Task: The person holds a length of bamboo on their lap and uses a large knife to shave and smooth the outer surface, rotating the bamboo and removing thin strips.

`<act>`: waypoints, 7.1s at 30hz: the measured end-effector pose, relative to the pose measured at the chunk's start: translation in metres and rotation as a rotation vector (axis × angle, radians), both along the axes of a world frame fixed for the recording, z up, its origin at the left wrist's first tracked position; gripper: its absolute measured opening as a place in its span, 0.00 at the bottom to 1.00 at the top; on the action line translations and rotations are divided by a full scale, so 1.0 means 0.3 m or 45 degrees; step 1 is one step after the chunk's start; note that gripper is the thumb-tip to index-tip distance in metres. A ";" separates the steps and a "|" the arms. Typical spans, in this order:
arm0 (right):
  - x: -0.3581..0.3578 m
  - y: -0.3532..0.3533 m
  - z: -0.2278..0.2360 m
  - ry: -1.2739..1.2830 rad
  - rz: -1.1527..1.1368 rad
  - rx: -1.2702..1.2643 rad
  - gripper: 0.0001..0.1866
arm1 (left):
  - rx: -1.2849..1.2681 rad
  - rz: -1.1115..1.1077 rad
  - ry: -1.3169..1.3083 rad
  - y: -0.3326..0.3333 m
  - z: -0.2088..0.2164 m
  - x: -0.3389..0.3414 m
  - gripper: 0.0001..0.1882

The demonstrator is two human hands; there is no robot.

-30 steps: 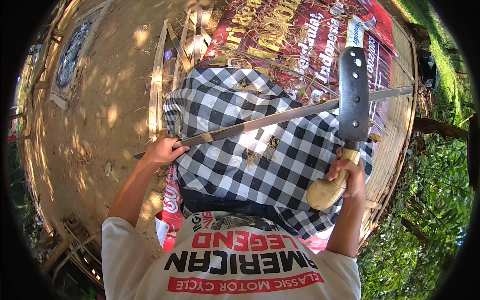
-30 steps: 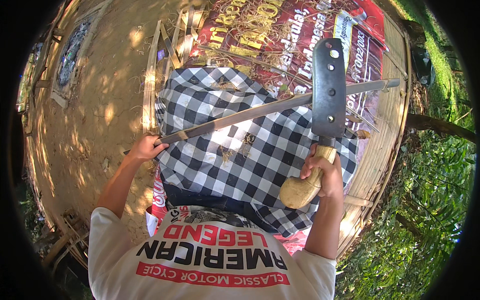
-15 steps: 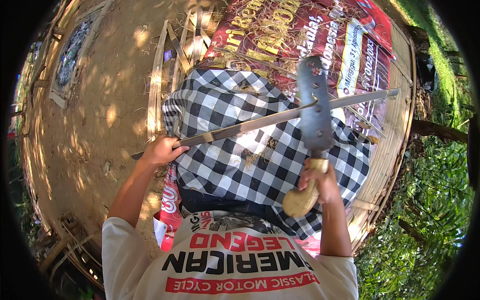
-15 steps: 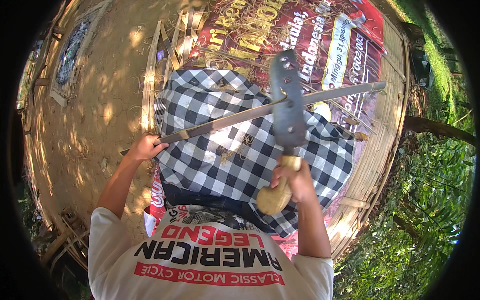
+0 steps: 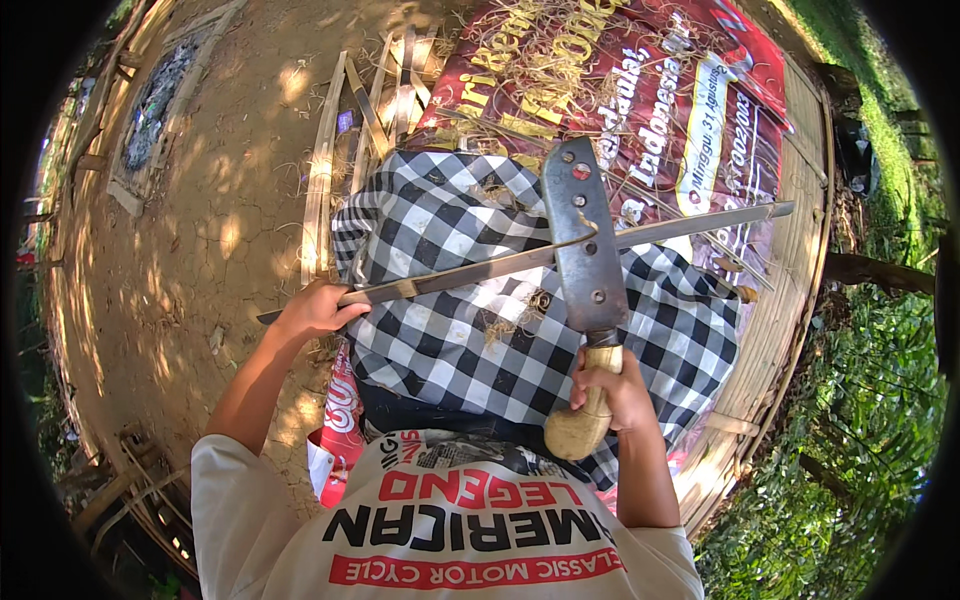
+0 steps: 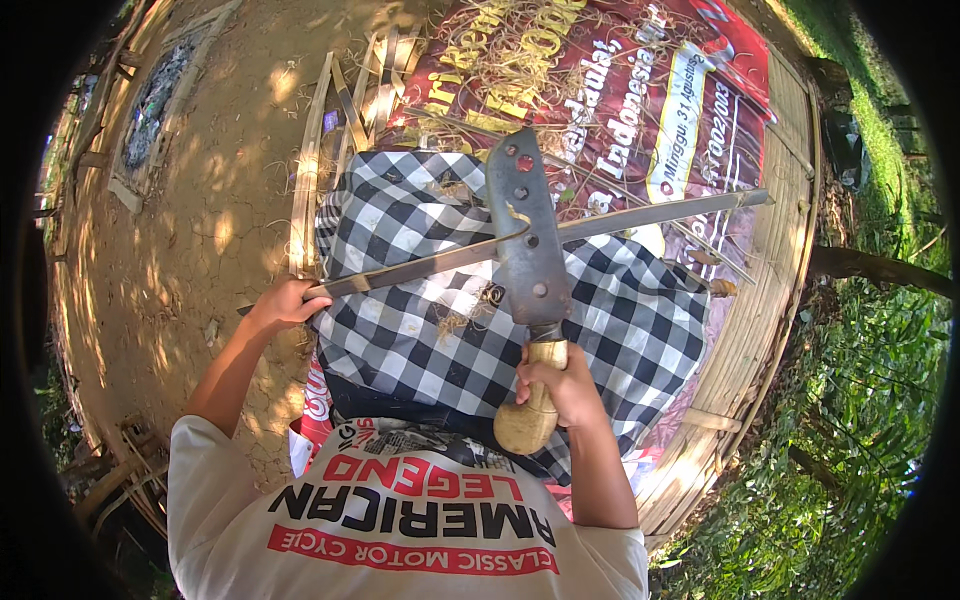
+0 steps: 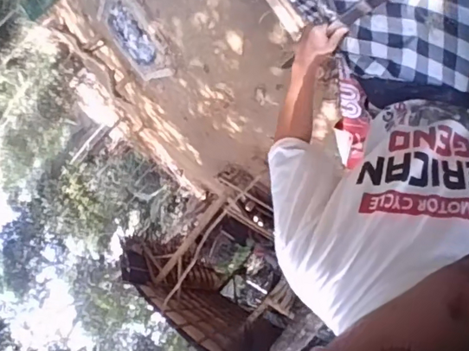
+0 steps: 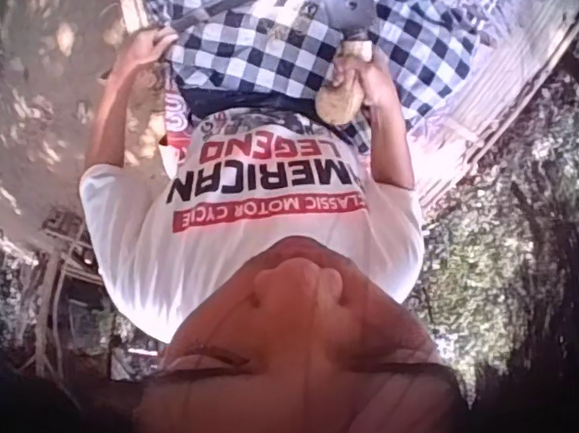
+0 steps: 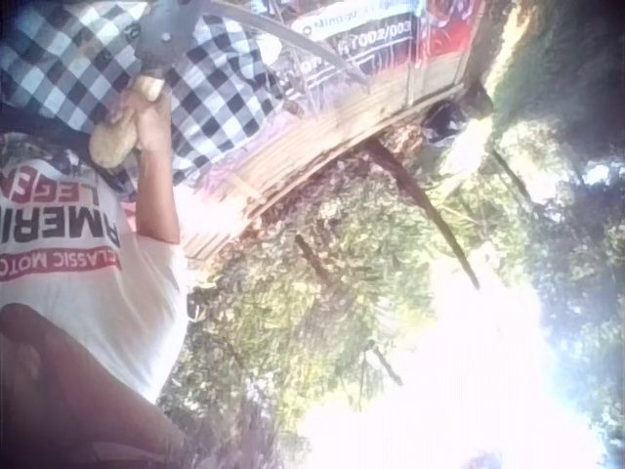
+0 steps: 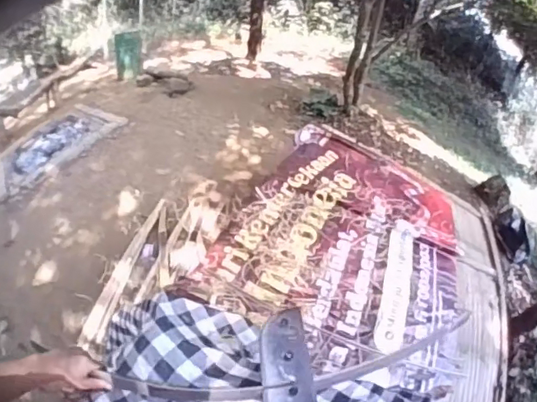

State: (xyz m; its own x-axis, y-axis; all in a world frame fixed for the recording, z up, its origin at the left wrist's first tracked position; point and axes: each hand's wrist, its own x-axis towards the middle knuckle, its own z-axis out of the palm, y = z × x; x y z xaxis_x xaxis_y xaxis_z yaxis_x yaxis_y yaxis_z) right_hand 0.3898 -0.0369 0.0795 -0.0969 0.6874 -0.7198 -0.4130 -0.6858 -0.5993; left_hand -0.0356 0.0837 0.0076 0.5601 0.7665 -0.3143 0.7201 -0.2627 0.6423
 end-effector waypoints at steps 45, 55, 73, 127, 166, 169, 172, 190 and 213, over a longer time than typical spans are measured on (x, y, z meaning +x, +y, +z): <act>-0.036 -0.071 0.058 0.613 -0.290 0.052 0.14 | 0.018 0.071 0.180 -0.026 0.066 0.074 0.20; -0.197 -0.051 -0.023 0.065 0.095 -0.025 0.14 | -0.041 0.106 0.212 -0.049 0.044 0.068 0.24; -0.093 0.033 0.027 0.151 0.154 0.024 0.16 | 0.082 0.140 0.072 -0.077 0.009 0.077 0.20; -0.153 0.022 -0.022 0.486 0.068 0.032 0.17 | 0.068 0.304 -0.008 -0.115 0.017 0.110 0.24; -0.283 0.011 -0.034 0.390 0.487 -0.102 0.17 | 0.034 0.286 0.135 -0.127 0.017 0.105 0.24; -0.238 0.015 -0.050 0.661 0.256 -0.107 0.16 | 0.050 0.339 0.049 -0.129 0.013 0.114 0.24; -0.202 0.020 -0.052 0.620 0.092 0.025 0.16 | -0.021 0.340 0.041 -0.122 0.034 0.114 0.23; -0.050 -0.025 0.000 0.011 -0.467 0.300 0.14 | 0.017 0.412 0.287 -0.062 0.128 0.122 0.26; 0.059 0.136 -0.018 -0.146 -0.046 0.313 0.15 | 0.295 0.521 0.162 -0.158 0.051 0.163 0.27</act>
